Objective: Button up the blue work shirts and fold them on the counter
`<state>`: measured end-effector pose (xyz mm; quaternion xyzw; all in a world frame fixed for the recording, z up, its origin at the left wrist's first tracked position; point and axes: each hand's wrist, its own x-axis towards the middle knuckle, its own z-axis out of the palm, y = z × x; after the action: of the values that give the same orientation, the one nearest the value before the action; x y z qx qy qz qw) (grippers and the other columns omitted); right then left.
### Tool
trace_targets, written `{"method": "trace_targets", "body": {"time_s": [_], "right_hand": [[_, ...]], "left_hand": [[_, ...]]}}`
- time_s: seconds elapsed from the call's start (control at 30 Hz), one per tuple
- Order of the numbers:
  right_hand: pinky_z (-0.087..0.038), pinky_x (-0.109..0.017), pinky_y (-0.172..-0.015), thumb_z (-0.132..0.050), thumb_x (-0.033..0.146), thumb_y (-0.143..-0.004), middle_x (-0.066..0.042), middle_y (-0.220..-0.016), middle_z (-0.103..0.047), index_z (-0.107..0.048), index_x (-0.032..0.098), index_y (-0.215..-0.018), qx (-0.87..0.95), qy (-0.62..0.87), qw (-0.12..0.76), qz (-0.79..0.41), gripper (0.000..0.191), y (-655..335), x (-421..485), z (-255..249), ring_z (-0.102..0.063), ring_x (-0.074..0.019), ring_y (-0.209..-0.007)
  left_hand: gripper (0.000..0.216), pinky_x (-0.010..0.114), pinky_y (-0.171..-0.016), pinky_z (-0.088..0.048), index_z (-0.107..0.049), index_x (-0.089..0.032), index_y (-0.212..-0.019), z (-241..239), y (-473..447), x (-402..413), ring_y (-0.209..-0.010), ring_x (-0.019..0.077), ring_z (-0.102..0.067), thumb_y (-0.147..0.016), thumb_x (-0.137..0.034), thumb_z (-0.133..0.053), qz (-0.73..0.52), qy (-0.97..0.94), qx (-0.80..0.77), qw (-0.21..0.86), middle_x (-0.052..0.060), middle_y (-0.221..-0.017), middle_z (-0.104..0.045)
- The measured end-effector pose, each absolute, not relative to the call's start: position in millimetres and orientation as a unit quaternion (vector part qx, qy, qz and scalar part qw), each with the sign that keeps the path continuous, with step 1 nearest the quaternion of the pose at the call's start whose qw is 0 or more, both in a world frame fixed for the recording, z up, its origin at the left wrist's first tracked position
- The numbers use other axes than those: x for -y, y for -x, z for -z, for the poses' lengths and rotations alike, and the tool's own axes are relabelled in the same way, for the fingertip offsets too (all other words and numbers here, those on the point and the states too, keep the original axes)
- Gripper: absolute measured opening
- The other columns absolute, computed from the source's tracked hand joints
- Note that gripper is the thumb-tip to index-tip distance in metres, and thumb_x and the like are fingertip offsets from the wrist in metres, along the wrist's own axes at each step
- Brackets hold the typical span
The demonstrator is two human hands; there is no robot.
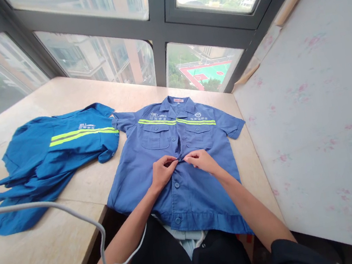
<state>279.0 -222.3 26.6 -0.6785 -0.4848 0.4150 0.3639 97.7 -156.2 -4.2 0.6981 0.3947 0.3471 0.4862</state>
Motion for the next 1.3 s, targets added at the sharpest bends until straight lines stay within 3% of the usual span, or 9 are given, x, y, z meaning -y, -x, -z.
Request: {"method": "trace_targets", "body": {"time_s": [0.1,0.43,0.67,0.9,1.3], "right_hand": [[-0.028,-0.017,-0.037,-0.063,0.033,-0.076,0.0,-0.068,-0.067,-0.072,0.016,-0.084,0.392,0.671,0.358,-0.517,0.021,-271,222,-31,-0.047,-0.0066,-0.046],[-0.02,-0.016,-0.029,-0.061,0.026,-0.077,0.003,-0.058,-0.063,-0.061,0.016,-0.065,0.318,0.672,0.391,-0.543,0.016,-254,208,-24,-0.038,-0.0031,-0.033],[-0.022,-0.016,-0.029,-0.06,0.029,-0.077,0.005,-0.052,-0.059,-0.06,0.017,-0.066,0.344,0.683,0.376,-0.523,0.017,-254,210,-23,-0.038,-0.0039,-0.034],[-0.021,-0.016,-0.031,-0.06,0.032,-0.076,0.007,-0.044,-0.051,-0.059,0.017,-0.065,0.338,0.694,0.378,-0.511,0.018,-250,211,-26,-0.034,-0.004,-0.033],[-0.027,-0.017,-0.036,-0.059,0.033,-0.074,0.006,-0.053,-0.054,-0.061,0.017,-0.069,0.344,0.686,0.413,-0.49,0.017,-245,211,-19,-0.041,-0.0053,-0.038]], "left_hand": [[0.014,0.024,-0.062,-0.05,-0.073,-0.017,-0.082,5,-97,156,-0.065,0.0144,-0.065,-0.079,-0.03,-0.069,-0.35,-0.689,-0.398,0.494,0.002,-0.075,-0.074],[0.02,0.023,-0.061,-0.046,-0.071,-0.017,-0.082,3,-98,157,-0.063,0.0135,-0.061,-0.084,-0.035,-0.063,-0.346,-0.705,-0.403,0.471,0.002,-0.074,-0.072],[0.021,0.024,-0.063,-0.04,-0.07,-0.019,-0.074,2,-107,156,-0.065,0.013,-0.057,-0.086,-0.033,-0.059,-0.319,-0.755,-0.443,0.363,0.002,-0.073,-0.069],[0.025,0.024,-0.061,-0.038,-0.062,-0.018,-0.063,2,-107,154,-0.06,0.0122,-0.053,-0.083,-0.033,-0.059,-0.34,-0.714,-0.458,0.407,-0.001,-0.064,-0.061],[0.028,0.025,-0.062,-0.04,-0.061,-0.018,-0.064,3,-108,155,-0.062,0.0134,-0.053,-0.083,-0.037,-0.054,-0.352,-0.703,-0.465,0.407,0.0,-0.065,-0.059]]}}
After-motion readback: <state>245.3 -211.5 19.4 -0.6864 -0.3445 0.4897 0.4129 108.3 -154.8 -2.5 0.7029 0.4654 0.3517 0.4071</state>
